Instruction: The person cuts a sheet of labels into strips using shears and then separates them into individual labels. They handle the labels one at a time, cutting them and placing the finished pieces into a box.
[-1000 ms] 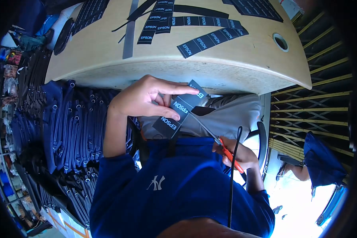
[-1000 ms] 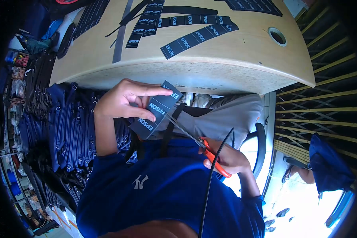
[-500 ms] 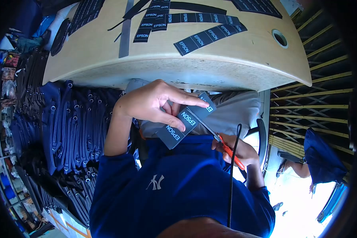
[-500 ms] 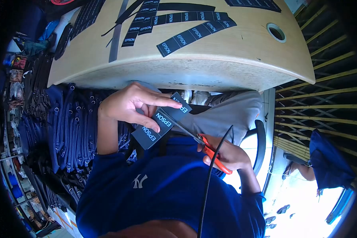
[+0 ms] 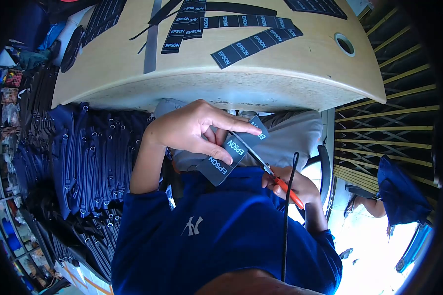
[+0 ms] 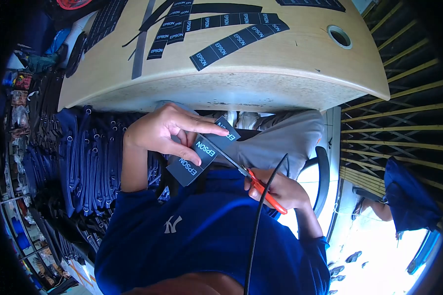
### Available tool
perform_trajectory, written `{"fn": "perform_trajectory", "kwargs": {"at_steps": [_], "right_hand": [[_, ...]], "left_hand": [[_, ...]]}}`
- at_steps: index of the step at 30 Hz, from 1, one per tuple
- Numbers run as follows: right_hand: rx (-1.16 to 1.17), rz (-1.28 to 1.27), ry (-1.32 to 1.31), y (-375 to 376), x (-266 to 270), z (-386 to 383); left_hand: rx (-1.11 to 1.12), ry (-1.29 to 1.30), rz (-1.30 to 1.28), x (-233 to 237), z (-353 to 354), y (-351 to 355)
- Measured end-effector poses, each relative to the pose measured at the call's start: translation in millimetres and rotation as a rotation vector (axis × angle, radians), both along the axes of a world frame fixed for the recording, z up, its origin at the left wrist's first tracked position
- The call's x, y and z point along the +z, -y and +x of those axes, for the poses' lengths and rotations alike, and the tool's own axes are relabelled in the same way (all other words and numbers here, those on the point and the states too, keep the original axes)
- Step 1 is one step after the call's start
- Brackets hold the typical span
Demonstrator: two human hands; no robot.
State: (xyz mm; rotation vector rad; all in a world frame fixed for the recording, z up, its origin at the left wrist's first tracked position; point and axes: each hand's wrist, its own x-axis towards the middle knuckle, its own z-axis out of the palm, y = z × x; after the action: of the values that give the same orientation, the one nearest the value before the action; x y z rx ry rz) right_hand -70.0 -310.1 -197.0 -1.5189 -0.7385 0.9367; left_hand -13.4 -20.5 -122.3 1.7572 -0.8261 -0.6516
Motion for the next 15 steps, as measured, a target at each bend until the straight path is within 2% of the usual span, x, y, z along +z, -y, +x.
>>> {"fn": "perform_trajectory", "kwargs": {"at_steps": [5,7,15], "right_hand": [[-0.039,0.023,0.079,-2.0,-1.8,-2.6],[-0.043,-0.078,-0.046,-1.6,6.7,-1.9],[-0.122,-0.186,0.003,0.5,1.4,-5.0]], "left_hand": [[-0.003,-0.006,0.01,-1.6,1.6,-0.8],[-0.008,0.0,0.022,-2.1,2.4,-1.3],[0.05,-0.029,0.078,-5.0,10.6,-6.0]]}}
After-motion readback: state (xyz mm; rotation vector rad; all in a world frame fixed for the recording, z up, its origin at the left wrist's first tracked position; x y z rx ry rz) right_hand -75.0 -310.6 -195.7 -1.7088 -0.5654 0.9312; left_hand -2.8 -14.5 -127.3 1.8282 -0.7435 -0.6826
